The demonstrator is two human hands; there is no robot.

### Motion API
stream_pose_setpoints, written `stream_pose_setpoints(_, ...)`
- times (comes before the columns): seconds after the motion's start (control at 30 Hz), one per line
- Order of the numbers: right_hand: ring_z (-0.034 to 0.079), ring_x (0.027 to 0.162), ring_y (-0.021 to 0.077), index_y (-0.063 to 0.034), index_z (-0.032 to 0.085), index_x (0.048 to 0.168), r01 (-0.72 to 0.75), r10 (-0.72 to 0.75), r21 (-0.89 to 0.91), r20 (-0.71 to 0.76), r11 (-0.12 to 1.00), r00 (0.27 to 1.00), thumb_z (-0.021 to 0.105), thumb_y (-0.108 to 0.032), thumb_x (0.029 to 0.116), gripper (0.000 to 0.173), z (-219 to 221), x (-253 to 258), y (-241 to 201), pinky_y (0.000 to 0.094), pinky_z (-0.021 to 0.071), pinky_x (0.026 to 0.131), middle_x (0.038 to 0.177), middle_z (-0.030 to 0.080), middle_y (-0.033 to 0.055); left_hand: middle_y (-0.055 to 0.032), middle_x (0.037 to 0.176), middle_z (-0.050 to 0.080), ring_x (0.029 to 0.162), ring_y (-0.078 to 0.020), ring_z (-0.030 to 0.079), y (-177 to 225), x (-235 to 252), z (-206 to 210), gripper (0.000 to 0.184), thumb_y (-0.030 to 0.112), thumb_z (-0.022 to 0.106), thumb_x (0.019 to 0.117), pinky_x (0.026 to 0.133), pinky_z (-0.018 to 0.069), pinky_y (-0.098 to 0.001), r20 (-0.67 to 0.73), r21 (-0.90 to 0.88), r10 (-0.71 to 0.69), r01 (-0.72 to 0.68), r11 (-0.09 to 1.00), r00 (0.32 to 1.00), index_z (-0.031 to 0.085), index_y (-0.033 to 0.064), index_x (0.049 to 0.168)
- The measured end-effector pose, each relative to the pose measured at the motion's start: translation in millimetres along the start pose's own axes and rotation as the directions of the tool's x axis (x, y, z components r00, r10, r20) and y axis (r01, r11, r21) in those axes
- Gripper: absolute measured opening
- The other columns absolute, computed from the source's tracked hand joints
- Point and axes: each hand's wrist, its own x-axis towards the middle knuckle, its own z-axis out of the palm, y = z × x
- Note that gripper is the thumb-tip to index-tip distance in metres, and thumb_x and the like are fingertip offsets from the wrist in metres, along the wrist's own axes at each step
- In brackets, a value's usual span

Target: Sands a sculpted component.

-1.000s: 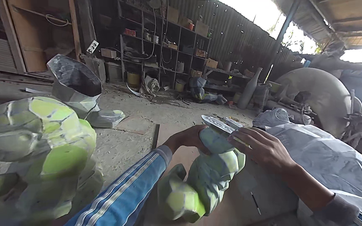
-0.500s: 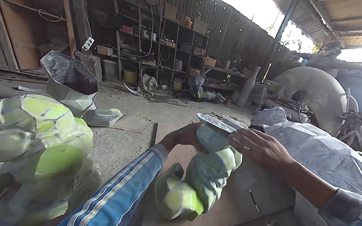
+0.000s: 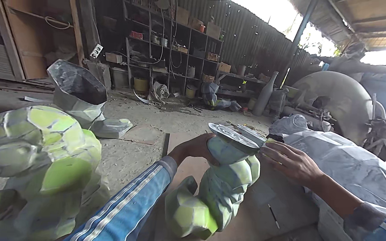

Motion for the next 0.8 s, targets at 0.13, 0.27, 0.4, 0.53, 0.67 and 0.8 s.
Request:
stream_pose_setpoints(0.13, 0.056, 0.135, 0.0289, -0.0186, 0.067, 0.134, -0.101, 0.103, 0.041, -0.043, 0.994, 0.994, 0.055, -0.006, 0.0984, 0.039, 1.1, -7.2, -1.7, 0.0453, 0.0457, 0.116, 0.136, 0.065, 0.008, -0.0007, 0.108, 0.076, 0.101, -0.0124, 0.072, 2.7, -7.2, -0.1, 0.073, 0.014, 0.101, 0.0534, 0.093, 0.0609, -0.0335, 0.011, -0.016, -0.003, 0.003, 1.0, 1.0, 0.068, 0.008, 0.118)
stream_pose_setpoints(0.27, 0.059, 0.13, 0.0219, -0.0213, 0.071, 0.128, -0.376, 0.407, 0.181, -0.186, 0.909, 0.894, 0.05, -0.012, 0.0987, 0.038, -5.4, -3.9, -35.4, 0.0419, 0.052, 0.109, 0.132, 0.067, 0.0037, 0.0007, 0.11, 0.076, 0.103, -0.0114, 0.072, 9.4, -22.3, -4.0, 0.073, 0.013, 0.101, 0.0545, 0.094, 0.06, -0.0331, 0.007, 0.018, -0.039, 0.039, 0.999, 0.999, 0.069, 0.0099, 0.12)
stream_pose_setpoints(0.4, 0.065, 0.112, 0.0112, -0.0204, 0.07, 0.132, -0.619, 0.791, 0.517, -0.224, 0.591, 0.569, 0.047, -0.015, 0.1023, 0.038, -6.9, 14.8, -93.2, 0.0326, 0.0591, 0.092, 0.124, 0.067, -0.0011, 0.0018, 0.109, 0.075, 0.103, -0.0103, 0.071, 13.1, -42.4, -6.8, 0.077, 0.016, 0.101, 0.051, 0.094, 0.0599, -0.0334, -0.041, 0.064, -0.117, 0.12, 0.991, 0.992, 0.068, 0.011, 0.12)
stream_pose_setpoints(0.53, 0.068, 0.106, 0.0177, -0.0126, 0.07, 0.131, -0.484, 0.954, 0.839, -0.125, 0.249, 0.274, 0.052, -0.012, 0.1037, 0.033, 12.4, 36.5, -147.9, 0.0375, 0.0607, 0.089, 0.118, 0.07, 0.0044, 0.004, 0.119, 0.073, 0.114, -0.0089, 0.067, 7.3, -67.6, -14.3, 0.089, 0.021, 0.102, 0.0489, 0.101, 0.0577, -0.0337, -0.071, 0.077, -0.074, 0.079, 0.994, 0.995, 0.064, 0.0134, 0.129)
stream_pose_setpoints(0.67, 0.07, 0.105, 0.0227, 0.004, 0.069, 0.122, -0.204, 0.995, 0.978, -0.031, 0.051, 0.099, 0.05, -0.006, 0.1026, 0.029, 29.4, 60.0, -194.8, 0.0379, 0.0593, 0.092, 0.116, 0.072, 0.0148, 0.0053, 0.119, 0.073, 0.115, -0.0081, 0.067, 4.9, -94.9, -22.6, 0.087, 0.026, 0.102, 0.049, 0.101, 0.0571, -0.032, -0.106, 0.089, -0.106, 0.116, 0.989, 0.989, 0.066, 0.0135, 0.127)
stream_pose_setpoints(0.8, 0.069, 0.106, 0.0189, 0.006, 0.068, 0.121, -0.001, 0.999, 0.999, 0.043, -0.043, -0.004, 0.05, -0.004, 0.1031, 0.028, 33.5, 83.9, -231.1, 0.0341, 0.0579, 0.094, 0.116, 0.072, 0.0144, 0.0036, 0.119, 0.073, 0.116, -0.0082, 0.067, -0.1, -125.5, -30.6, 0.083, 0.027, 0.101, 0.0517, 0.102, 0.0563, -0.0311, -0.143, 0.124, -0.145, 0.163, 0.979, 0.979, 0.067, 0.0109, 0.125)
